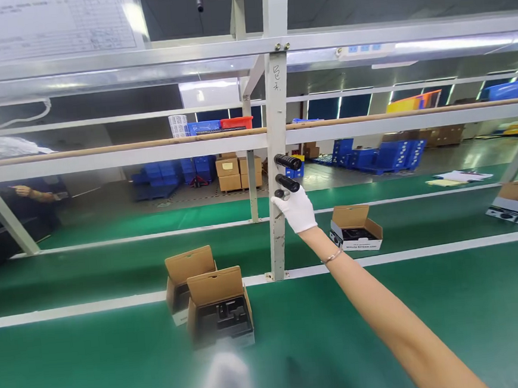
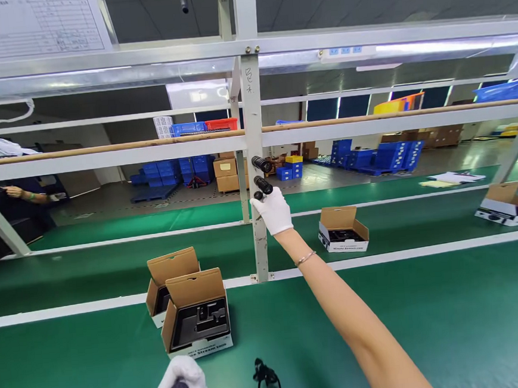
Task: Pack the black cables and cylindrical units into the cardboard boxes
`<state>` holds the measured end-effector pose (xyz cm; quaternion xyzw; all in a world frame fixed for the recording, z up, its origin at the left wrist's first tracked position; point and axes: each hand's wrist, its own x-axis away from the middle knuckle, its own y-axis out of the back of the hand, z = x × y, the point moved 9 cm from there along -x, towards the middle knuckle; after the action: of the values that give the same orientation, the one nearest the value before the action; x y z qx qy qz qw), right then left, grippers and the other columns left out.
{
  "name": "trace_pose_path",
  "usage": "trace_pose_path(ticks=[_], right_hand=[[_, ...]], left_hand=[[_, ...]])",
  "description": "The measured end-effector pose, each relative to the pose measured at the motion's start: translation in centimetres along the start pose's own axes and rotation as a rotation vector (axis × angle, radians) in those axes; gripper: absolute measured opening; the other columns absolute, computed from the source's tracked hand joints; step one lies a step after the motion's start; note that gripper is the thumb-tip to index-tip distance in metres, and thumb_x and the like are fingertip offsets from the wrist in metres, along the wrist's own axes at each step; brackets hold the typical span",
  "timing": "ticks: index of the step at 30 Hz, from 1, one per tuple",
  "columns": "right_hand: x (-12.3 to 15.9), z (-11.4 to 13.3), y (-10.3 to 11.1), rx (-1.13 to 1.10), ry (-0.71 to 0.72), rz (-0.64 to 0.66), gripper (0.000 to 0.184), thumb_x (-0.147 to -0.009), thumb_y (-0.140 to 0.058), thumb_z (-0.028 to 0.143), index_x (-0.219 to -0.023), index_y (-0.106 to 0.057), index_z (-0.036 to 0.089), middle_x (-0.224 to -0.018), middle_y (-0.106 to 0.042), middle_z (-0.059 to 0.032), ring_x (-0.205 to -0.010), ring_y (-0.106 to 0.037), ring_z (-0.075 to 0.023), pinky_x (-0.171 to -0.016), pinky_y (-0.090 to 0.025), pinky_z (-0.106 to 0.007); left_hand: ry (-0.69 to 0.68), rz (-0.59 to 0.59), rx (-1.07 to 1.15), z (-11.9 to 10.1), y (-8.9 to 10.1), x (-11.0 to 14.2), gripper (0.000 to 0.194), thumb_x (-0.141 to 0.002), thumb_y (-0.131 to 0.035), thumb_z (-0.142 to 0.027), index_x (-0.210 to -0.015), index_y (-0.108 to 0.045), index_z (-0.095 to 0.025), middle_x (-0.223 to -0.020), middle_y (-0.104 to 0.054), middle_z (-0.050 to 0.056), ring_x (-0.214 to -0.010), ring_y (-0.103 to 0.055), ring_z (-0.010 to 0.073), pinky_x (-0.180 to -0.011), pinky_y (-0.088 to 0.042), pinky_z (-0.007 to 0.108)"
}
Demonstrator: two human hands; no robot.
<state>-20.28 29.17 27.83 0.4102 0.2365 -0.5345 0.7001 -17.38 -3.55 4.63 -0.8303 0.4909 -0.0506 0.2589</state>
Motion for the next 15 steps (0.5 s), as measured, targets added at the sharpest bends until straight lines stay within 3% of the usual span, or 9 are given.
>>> trace_pose_path(ticks=[3, 7, 10, 12, 15], right_hand=[[-0.4, 0.7, -0.6, -0.017, 0.046, -0.064, 0.031, -0.076, -0.063, 0.040, -0.099, -0.058, 0.020, -0.095, -0.068, -0.0061, -0.086, -0.062, -0.0221, -0.078, -0.047, -0.034], [1.2, 1.6, 0.4, -0.008, -0.013, 0.020, 0.023, -0.075, -0.062, 0.040, -0.087, -0.060, 0.020, -0.079, -0.067, -0.0036, -0.073, -0.061, -0.0205, -0.075, -0.046, -0.033], [5.8, 3.1, 0.7, -0.091, -0.119, 0.285, 0.028, -0.080, -0.058, 0.050, -0.081, -0.059, 0.022, -0.062, -0.062, 0.0020, -0.059, -0.058, -0.0174, -0.068, -0.045, -0.032], [10.8, 5.1, 0.4, -0.177, -0.160, 0.577, 0.031, -0.084, -0.052, 0.053, -0.078, -0.056, 0.023, -0.056, -0.056, 0.0054, -0.050, -0.053, -0.0143, -0.060, -0.044, -0.028], [17.8, 8.7, 1.3, -0.140, -0.116, 0.878, 0.028, -0.085, -0.050, 0.047, -0.070, -0.050, 0.022, -0.057, -0.055, 0.0050, -0.052, -0.051, -0.0126, -0.054, -0.038, -0.025]], left_hand=[[0.013, 0.011, 0.025, 0.1, -0.5, -0.9, 0.043, -0.076, -0.065, -0.060, -0.059, -0.055, -0.021, -0.046, -0.045, -0.001, -0.048, -0.047, 0.0148, -0.058, -0.047, 0.033], [-0.047, -0.048, 0.168, -0.9, -2.5, -1.9, 0.038, -0.079, -0.062, -0.059, -0.074, -0.053, -0.023, -0.058, -0.052, -0.003, -0.063, -0.057, 0.0149, -0.077, -0.052, 0.037], [-0.092, -0.165, 0.320, -1.9, -2.9, -2.1, 0.029, -0.087, -0.056, -0.053, -0.085, -0.051, -0.024, -0.068, -0.055, -0.004, -0.059, -0.056, 0.0104, -0.060, -0.050, 0.026], [-0.060, -0.248, 0.379, -1.9, -2.7, -2.5, 0.028, -0.090, -0.051, -0.052, -0.085, -0.051, -0.024, -0.063, -0.051, -0.006, -0.041, -0.042, 0.0038, -0.040, -0.033, 0.015], [0.010, -0.307, 0.421, -1.1, -2.4, -3.4, 0.042, -0.089, -0.045, -0.061, -0.078, -0.052, -0.021, -0.051, -0.040, -0.008, -0.031, -0.020, 0.0004, -0.032, -0.012, 0.013]])
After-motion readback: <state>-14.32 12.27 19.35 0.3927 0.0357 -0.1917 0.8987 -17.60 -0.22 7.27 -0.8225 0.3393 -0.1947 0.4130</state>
